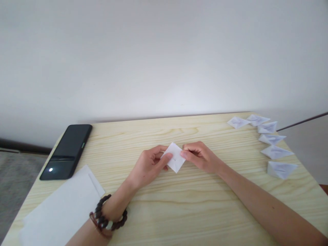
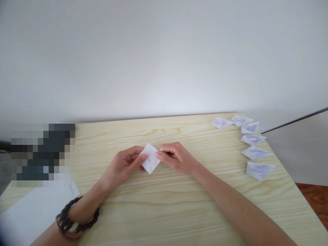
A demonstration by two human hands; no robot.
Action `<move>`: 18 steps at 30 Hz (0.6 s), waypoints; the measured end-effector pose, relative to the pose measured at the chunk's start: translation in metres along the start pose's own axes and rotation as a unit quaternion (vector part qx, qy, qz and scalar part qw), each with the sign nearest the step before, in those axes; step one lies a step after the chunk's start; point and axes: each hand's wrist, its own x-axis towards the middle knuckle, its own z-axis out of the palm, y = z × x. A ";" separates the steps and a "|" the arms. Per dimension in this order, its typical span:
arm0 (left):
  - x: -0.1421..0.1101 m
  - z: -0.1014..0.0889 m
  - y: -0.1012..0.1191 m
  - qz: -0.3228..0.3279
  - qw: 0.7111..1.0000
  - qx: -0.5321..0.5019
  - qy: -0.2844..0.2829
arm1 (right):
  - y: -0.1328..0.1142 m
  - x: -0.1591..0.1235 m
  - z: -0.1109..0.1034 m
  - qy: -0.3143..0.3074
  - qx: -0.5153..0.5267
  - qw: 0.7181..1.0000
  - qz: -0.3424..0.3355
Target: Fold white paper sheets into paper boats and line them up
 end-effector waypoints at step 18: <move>0.002 -0.016 -0.010 0.181 0.974 0.128 0.051 | 0.001 0.002 0.003 0.082 -0.055 0.995 -0.025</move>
